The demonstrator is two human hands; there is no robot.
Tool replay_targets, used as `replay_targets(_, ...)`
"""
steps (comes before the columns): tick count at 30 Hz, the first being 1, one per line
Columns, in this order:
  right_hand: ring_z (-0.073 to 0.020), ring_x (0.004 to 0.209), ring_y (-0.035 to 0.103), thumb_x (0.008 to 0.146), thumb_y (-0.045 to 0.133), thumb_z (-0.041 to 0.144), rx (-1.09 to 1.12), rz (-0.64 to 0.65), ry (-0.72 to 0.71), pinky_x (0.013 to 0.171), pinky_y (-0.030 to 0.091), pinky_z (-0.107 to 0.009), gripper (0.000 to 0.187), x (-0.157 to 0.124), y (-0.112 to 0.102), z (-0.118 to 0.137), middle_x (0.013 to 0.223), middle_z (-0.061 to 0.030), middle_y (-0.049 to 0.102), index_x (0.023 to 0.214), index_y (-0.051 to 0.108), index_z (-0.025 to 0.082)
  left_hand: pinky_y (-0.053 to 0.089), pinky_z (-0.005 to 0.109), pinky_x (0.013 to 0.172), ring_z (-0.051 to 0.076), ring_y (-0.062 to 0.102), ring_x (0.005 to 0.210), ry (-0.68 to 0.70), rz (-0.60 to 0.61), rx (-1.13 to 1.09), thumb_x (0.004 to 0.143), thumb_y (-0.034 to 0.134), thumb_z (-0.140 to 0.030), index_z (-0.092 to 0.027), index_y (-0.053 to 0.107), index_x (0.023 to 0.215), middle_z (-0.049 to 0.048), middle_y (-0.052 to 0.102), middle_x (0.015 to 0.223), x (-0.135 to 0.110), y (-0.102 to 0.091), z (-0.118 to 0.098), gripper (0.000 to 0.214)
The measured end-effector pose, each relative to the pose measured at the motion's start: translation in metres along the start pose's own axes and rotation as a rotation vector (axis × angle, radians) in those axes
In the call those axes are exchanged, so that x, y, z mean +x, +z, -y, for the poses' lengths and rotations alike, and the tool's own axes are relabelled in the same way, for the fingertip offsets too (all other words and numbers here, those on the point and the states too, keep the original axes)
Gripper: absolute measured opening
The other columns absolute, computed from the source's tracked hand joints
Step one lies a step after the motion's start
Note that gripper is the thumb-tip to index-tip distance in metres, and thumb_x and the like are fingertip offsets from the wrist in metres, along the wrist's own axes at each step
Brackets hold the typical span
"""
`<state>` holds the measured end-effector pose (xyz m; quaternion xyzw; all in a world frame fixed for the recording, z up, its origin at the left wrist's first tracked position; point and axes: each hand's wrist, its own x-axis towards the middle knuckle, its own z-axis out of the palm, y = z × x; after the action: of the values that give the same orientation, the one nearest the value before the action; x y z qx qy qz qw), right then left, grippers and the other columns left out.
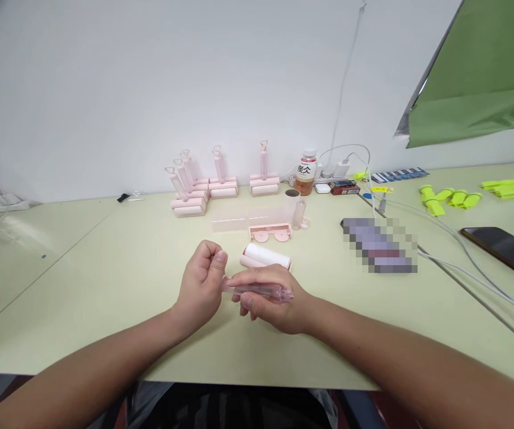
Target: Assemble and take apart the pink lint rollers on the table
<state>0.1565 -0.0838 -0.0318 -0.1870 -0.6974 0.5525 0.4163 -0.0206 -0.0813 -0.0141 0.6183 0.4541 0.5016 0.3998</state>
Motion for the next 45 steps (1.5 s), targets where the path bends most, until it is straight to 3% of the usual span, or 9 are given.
replay_targets(4, -0.014, 0.057, 0.065, 0.088, 0.065, 0.037, 0.016, -0.051, 0.086, 0.051, 0.056, -0.028, 0.029, 0.006, -0.004, -0.001, 0.078, -0.004, 0.067, 0.11, 0.066, 0.018, 0.04, 0.025, 0.053, 0.011, 0.047, 0.054, 0.063, 0.025, 0.122, 0.099, 0.039, -0.042, -0.022, 0.042, 0.082, -0.0056, 0.045, 0.063, 0.006, -0.005, 0.001, 0.027)
replay_targets(8, -0.0094, 0.048, 0.054, 0.085, 0.07, 0.037, -0.013, -0.193, 0.116, 0.046, 0.047, -0.022, 0.029, 0.012, -0.005, -0.001, 0.063, 0.0064, 0.055, 0.104, 0.054, 0.022, 0.044, 0.035, 0.075, 0.02, 0.057, 0.083, 0.452, 0.191, 0.518, 0.098, 0.039, -0.046, -0.02, 0.054, 0.091, 0.0048, 0.061, 0.087, 0.011, -0.015, -0.002, 0.031)
replay_targets(11, -0.0104, 0.052, 0.055, 0.085, 0.07, 0.04, 0.031, -0.119, 0.137, 0.049, 0.046, -0.023, 0.036, 0.011, -0.007, 0.003, 0.069, 0.0063, 0.057, 0.106, 0.044, 0.025, 0.043, 0.04, 0.083, 0.024, 0.058, 0.092, 0.665, 0.353, 0.725, 0.096, 0.047, -0.045, -0.02, 0.056, 0.109, 0.0079, 0.064, 0.1, 0.012, -0.019, -0.003, 0.03)
replay_targets(17, -0.024, 0.094, 0.062, 0.081, 0.071, 0.039, -0.617, -0.124, 0.062, 0.08, 0.05, -0.036, 0.047, 0.012, -0.033, 0.017, 0.109, -0.0081, 0.064, 0.122, 0.053, 0.024, 0.045, 0.03, 0.067, 0.018, 0.059, 0.078, 0.484, 0.321, 0.639, 0.096, 0.047, -0.038, -0.019, 0.052, 0.112, 0.0048, 0.063, 0.092, 0.019, -0.027, 0.012, 0.026)
replay_targets(22, -0.0318, 0.106, 0.059, 0.083, 0.065, 0.041, -0.953, -0.1, 0.289, 0.086, 0.046, -0.042, 0.046, 0.019, -0.048, 0.008, 0.123, -0.0118, 0.064, 0.125, 0.058, 0.023, 0.046, 0.028, 0.07, 0.016, 0.057, 0.081, 0.422, 0.293, 0.578, 0.093, 0.052, -0.038, -0.021, 0.056, 0.108, 0.0041, 0.061, 0.095, 0.028, -0.035, 0.021, 0.023)
replay_targets(25, -0.0297, 0.094, 0.063, 0.077, 0.068, 0.032, -0.867, -0.03, 0.401, 0.078, 0.047, -0.038, 0.05, 0.019, -0.046, 0.003, 0.112, -0.0098, 0.069, 0.126, 0.058, 0.024, 0.047, 0.028, 0.07, 0.015, 0.057, 0.08, 0.414, 0.305, 0.553, 0.093, 0.053, -0.036, -0.021, 0.056, 0.11, 0.0038, 0.061, 0.095, 0.029, -0.035, 0.022, 0.023)
replay_targets(28, -0.0303, 0.098, 0.062, 0.072, 0.073, 0.031, -0.699, -0.178, 0.467, 0.079, 0.047, -0.037, 0.065, 0.019, -0.046, 0.006, 0.117, -0.0089, 0.067, 0.133, 0.053, 0.025, 0.047, 0.027, 0.069, 0.015, 0.056, 0.079, 0.404, 0.298, 0.547, 0.091, 0.055, -0.033, -0.021, 0.055, 0.114, 0.0035, 0.061, 0.096, 0.028, -0.035, 0.022, 0.026)
replay_targets(35, -0.022, 0.079, 0.062, 0.078, 0.068, 0.041, 0.159, -0.447, 0.385, 0.063, 0.046, -0.03, 0.042, 0.023, -0.049, 0.025, 0.094, -0.0051, 0.068, 0.115, 0.057, 0.023, 0.045, 0.027, 0.066, 0.014, 0.055, 0.072, 0.41, 0.291, 0.599, 0.093, 0.052, -0.039, -0.021, 0.056, 0.115, 0.0037, 0.062, 0.097, 0.027, -0.037, 0.02, 0.029)
replay_targets(45, -0.0176, 0.068, 0.055, 0.064, 0.073, 0.027, 0.225, -0.459, 0.377, 0.054, 0.041, -0.026, 0.044, 0.021, -0.042, 0.023, 0.083, -0.0016, 0.064, 0.105, 0.057, 0.023, 0.048, 0.028, 0.071, 0.016, 0.061, 0.081, 0.473, 0.291, 0.607, 0.097, 0.047, -0.04, -0.02, 0.057, 0.118, 0.0063, 0.063, 0.098, 0.024, -0.036, 0.016, 0.031)
